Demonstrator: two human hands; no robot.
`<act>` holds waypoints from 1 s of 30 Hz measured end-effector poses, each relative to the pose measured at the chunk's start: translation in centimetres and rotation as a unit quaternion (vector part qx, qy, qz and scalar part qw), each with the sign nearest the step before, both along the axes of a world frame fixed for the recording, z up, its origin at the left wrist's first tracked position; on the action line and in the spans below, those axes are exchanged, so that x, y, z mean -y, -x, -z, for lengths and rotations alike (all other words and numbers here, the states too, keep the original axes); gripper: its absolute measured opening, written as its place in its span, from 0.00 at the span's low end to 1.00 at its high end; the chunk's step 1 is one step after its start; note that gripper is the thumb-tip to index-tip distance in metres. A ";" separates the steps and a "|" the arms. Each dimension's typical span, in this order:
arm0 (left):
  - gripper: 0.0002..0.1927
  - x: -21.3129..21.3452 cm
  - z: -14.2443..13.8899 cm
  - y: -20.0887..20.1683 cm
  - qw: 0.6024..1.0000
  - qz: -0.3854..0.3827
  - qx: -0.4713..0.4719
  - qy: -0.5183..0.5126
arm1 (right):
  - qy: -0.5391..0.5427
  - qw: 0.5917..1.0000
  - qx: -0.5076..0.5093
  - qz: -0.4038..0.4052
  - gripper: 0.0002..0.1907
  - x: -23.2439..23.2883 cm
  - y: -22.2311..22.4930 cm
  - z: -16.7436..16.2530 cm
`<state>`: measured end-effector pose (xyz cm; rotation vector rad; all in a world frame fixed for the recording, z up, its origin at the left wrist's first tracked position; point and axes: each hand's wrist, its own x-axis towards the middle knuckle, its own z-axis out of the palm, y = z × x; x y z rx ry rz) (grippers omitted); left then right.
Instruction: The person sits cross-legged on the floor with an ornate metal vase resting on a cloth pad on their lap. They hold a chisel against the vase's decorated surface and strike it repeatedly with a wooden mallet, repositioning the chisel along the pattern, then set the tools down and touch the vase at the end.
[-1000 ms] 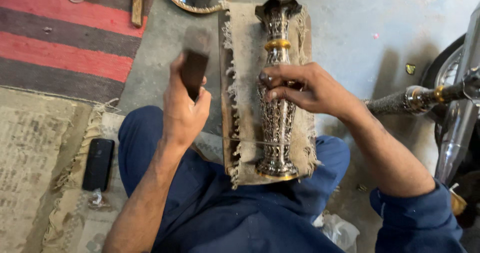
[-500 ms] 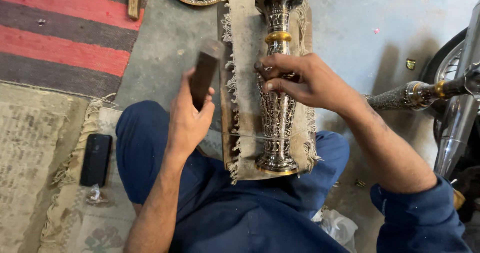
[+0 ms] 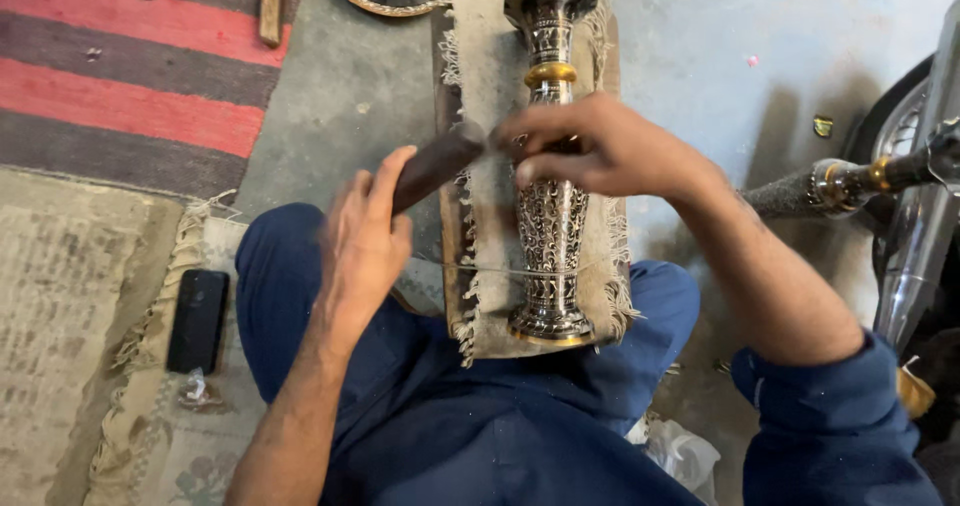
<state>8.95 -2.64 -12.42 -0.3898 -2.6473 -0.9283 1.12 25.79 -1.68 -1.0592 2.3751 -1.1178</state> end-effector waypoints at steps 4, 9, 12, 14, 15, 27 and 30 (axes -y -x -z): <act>0.34 2.9 1.5 0.1 0.995 -0.006 0.094 -0.043 | 0.220 0.951 0.067 0.207 0.15 -3.4 0.2 2.2; 0.31 5.6 4.0 -3.8 0.937 -0.074 0.330 -0.089 | 0.249 0.932 0.024 0.263 0.06 -5.4 -3.1 5.7; 0.32 5.7 5.3 -7.3 0.914 -0.077 0.397 -0.034 | -0.034 0.958 -0.097 0.267 0.24 -3.8 -5.8 6.9; 0.33 5.5 5.7 -9.5 0.886 -0.063 0.459 0.030 | -0.042 0.940 -0.245 0.234 0.26 -2.1 -5.7 7.3; 0.33 5.4 5.7 -10.5 0.884 -0.054 0.462 0.051 | -0.046 0.922 -0.318 0.217 0.27 -1.7 -5.4 7.2; 0.31 -0.3 7.7 -15.5 0.879 0.033 0.406 0.246 | -0.120 0.897 -0.331 0.269 0.34 1.5 -5.0 7.4; 0.29 -1.7 8.6 -15.6 0.897 0.039 0.358 0.255 | -0.105 0.818 -0.435 0.362 0.30 -0.3 -1.7 6.7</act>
